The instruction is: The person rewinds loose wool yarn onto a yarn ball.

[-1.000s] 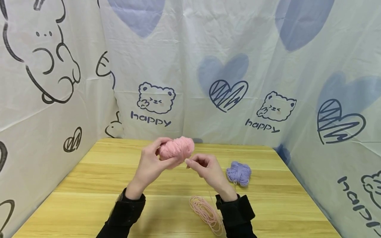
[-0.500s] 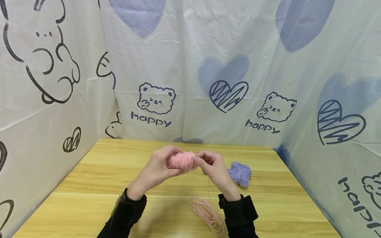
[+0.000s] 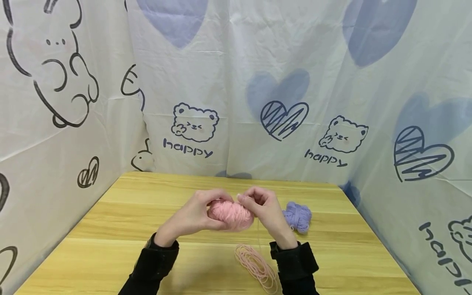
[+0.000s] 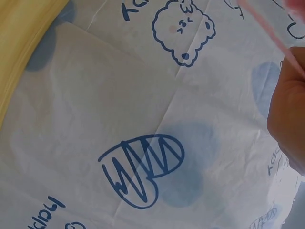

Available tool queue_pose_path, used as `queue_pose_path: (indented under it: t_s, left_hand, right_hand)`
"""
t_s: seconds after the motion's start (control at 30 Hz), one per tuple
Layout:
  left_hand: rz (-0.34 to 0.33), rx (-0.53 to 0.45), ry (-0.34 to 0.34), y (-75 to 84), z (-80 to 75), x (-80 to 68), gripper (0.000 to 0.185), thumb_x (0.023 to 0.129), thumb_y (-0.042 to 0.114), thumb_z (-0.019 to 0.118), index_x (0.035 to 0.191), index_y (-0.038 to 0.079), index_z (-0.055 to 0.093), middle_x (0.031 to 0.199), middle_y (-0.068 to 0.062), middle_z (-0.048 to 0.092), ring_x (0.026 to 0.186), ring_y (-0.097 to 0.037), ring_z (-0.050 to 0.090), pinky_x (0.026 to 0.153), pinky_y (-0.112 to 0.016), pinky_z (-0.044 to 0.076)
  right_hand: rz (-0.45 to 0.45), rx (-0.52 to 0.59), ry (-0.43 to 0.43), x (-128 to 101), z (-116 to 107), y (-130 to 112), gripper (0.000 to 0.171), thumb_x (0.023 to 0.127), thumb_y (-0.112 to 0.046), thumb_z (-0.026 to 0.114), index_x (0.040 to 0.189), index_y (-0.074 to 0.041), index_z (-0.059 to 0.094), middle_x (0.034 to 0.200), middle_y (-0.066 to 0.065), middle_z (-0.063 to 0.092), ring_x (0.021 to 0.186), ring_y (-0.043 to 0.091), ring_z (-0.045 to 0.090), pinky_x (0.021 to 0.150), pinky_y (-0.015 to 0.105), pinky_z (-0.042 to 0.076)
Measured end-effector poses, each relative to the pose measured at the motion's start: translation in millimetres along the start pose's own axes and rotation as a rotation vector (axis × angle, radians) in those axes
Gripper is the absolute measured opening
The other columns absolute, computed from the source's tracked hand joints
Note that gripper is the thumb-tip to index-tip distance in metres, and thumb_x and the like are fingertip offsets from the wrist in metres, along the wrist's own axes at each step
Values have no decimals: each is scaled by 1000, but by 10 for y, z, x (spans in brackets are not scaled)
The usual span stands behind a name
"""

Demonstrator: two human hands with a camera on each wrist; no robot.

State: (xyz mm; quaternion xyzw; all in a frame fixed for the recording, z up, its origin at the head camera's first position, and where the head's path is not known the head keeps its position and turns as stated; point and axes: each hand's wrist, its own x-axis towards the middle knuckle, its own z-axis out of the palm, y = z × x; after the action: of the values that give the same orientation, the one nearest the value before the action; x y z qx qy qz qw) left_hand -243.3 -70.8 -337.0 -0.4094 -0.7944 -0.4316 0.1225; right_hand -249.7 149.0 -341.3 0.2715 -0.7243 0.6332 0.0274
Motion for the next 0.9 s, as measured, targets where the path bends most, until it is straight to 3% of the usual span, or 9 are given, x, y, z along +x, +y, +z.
queue_pose_path:
  t_s: [0.17,0.27,0.4,0.5,0.67,0.9]
  left_hand:
    - [2,-190,-51,28,-45,-24,42,68,8,81,106,16,64,106,0,68,93,-8,61,81,-25,56]
    - [8,-331,-44,36,-76,-39,44,69,5,81,109,12,64,111,-6,67,98,-9,61,85,-28,57]
    - [25,-500,47,47,-123,-52,47,70,-3,78,114,1,61,114,-16,63,99,-12,61,88,-30,56]
    - [12,-591,140,65,-155,-60,49,71,-7,74,117,-4,57,115,-15,61,98,-13,60,88,-29,55]
    - [-53,-612,244,92,-181,-60,49,73,-7,73,119,-1,56,114,-6,60,98,-15,59,87,-28,55]
    - [-95,-593,279,92,-171,-48,48,74,-4,74,118,1,57,112,-14,59,94,-16,60,83,-27,56]
  right_hand:
    - [-6,42,-20,15,30,19,11,94,-10,60,85,-15,64,75,-8,60,64,2,52,54,18,44]
    - [-9,66,-37,20,49,30,12,92,-8,61,85,-18,65,80,-9,63,72,3,57,61,17,48]
    - [-2,86,-49,28,68,45,22,87,-2,61,92,-22,69,88,-9,67,81,5,61,70,19,53]
    - [48,65,-33,34,82,53,29,88,-1,59,95,-27,69,87,-12,66,77,3,60,67,20,54]
    - [132,40,-28,42,98,68,27,91,-4,52,90,-28,65,67,-14,49,58,1,45,55,18,44]
    - [100,74,-51,53,97,98,26,92,-2,49,84,-24,60,60,-12,36,51,2,34,47,23,28]
